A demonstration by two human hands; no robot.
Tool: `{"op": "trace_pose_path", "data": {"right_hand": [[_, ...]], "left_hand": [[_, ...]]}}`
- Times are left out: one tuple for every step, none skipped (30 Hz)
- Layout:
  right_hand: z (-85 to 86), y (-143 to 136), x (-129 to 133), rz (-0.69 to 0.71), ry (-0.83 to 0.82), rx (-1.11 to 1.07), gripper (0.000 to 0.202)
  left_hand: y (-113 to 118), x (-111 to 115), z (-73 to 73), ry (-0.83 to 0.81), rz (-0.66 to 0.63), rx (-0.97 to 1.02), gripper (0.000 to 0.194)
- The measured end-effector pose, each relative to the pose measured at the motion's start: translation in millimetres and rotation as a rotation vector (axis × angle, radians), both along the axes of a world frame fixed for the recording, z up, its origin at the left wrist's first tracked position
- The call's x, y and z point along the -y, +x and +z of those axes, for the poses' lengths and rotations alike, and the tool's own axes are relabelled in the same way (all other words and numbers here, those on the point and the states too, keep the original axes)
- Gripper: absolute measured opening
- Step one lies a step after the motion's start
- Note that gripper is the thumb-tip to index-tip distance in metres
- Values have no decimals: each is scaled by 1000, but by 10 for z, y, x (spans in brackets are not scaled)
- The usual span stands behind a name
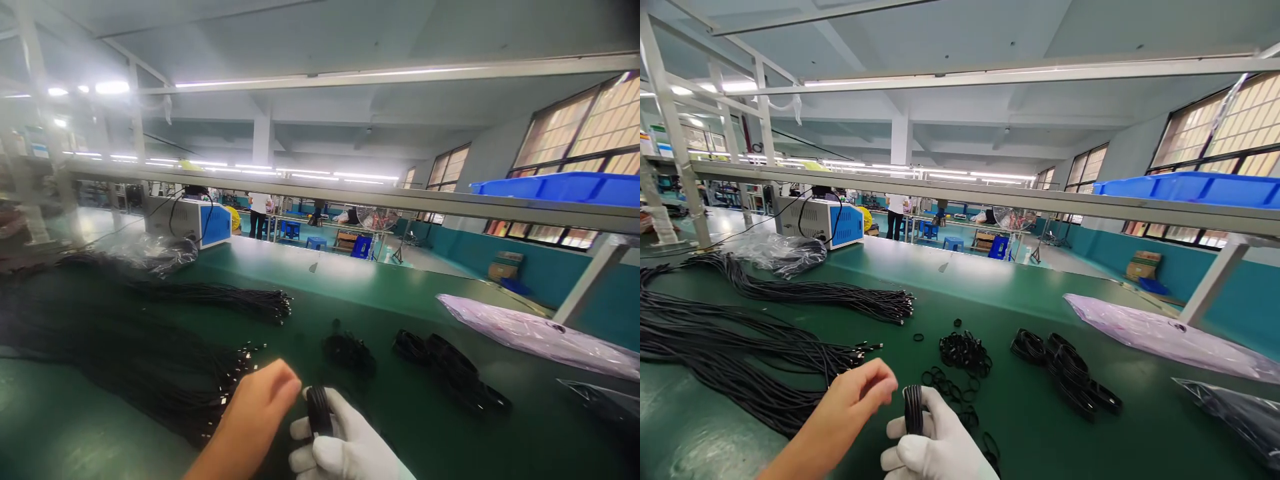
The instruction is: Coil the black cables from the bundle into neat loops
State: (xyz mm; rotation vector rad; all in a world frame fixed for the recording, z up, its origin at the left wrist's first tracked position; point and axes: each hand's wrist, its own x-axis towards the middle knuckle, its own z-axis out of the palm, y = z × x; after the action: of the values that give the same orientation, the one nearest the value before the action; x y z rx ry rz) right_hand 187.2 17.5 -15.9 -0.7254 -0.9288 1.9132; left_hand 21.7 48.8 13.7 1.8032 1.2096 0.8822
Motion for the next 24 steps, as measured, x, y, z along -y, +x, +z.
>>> {"op": "trace_pose_path", "data": {"right_hand": [[15,1,-2,3,5,38,51],[35,-2,-5,9,39,104,50],[58,-5,-7,16,92,183,48],[80,-9,-9,18,150,259,47],[98,-12,-9,17,197,315,46],[107,-14,-7,20,221,336,46],[106,-16,-4,30,218,316,46],[94,-18,1,48,192,263,47],[74,-19,5,64,159,192,50],[50,-21,9,71,131,126,55],[26,-25,14,71,113,82,57],[6,-29,18,69,112,63,57],[-7,-34,23,66,112,58,55],[-12,-40,28,61,105,58,54],[-10,-46,33,61,87,54,52],[-3,-54,37,65,66,44,52],[6,-61,40,58,57,44,52],[13,-70,38,40,63,79,53],[15,-78,32,18,85,142,53],[8,-87,21,5,123,211,53],[-6,-96,6,-8,158,261,53],[-26,-106,-10,-20,182,289,53],[-47,-116,-26,-23,189,295,53],[-65,-126,-37,-23,183,284,52]], "left_hand": [[20,29,-53,-80,-3,46,19],[42,52,-115,-174,-42,108,14],[64,69,-181,-256,-95,182,11],[85,81,-245,-317,-141,260,13],[103,89,-300,-359,-168,335,17],[117,95,-341,-386,-185,402,21],[124,99,-365,-398,-200,461,23],[125,104,-370,-403,-224,510,25],[118,110,-358,-401,-251,546,26],[105,117,-332,-396,-279,562,25],[87,125,-296,-388,-298,544,23],[66,135,-256,-385,-301,481,20],[43,147,-215,-372,-271,380,17],[21,160,-178,-330,-206,257,16],[3,173,-149,-251,-120,130,14],[-10,185,-130,-143,-35,22,12],[-18,195,-123,-17,28,-54,13],[-19,201,-130,110,58,-96,20],[-17,202,-150,219,58,-117,29],[-11,196,-181,296,40,-127,34],[-4,186,-221,348,23,-131,35],[3,170,-267,388,21,-130,35],[9,151,-315,415,31,-124,34],[15,131,-359,425,45,-107,33]]}}
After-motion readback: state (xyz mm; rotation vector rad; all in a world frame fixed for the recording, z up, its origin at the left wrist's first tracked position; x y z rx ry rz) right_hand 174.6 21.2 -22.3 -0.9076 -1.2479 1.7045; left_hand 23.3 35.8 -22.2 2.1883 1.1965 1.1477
